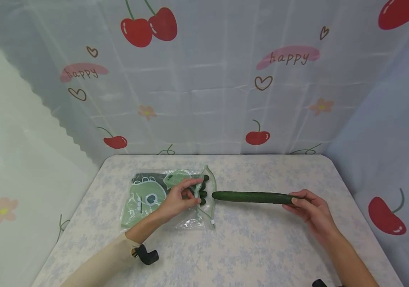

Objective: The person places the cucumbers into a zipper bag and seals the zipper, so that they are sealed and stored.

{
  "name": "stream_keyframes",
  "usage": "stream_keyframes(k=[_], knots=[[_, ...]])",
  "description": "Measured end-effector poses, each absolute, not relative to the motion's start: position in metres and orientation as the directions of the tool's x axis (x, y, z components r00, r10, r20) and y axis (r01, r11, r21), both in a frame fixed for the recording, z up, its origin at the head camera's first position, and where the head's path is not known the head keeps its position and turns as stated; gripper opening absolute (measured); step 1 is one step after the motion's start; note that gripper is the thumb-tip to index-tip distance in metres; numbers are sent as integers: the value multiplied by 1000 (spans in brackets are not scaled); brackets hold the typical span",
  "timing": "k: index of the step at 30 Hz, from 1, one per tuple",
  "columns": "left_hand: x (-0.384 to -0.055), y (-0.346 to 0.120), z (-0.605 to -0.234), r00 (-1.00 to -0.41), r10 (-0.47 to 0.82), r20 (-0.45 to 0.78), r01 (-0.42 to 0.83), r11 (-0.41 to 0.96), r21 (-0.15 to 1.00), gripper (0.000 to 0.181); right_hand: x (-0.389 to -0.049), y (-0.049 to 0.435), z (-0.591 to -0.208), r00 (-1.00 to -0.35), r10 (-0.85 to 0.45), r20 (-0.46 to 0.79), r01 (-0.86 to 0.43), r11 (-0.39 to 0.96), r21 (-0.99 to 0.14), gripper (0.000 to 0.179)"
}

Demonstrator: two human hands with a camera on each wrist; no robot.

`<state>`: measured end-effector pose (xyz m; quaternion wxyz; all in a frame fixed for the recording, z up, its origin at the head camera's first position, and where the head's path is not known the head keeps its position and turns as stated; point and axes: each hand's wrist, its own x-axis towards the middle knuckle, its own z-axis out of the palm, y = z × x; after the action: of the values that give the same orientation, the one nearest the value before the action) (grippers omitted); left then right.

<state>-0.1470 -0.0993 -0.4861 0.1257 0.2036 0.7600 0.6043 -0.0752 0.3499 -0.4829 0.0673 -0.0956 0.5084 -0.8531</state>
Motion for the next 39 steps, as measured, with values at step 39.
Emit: stream_keyframes(k=[39], knots=[[-144,-100,-469,-883,468,13,101,162,982,64,-106,282,-506,-965,-261,18,92,-406,-909,30]])
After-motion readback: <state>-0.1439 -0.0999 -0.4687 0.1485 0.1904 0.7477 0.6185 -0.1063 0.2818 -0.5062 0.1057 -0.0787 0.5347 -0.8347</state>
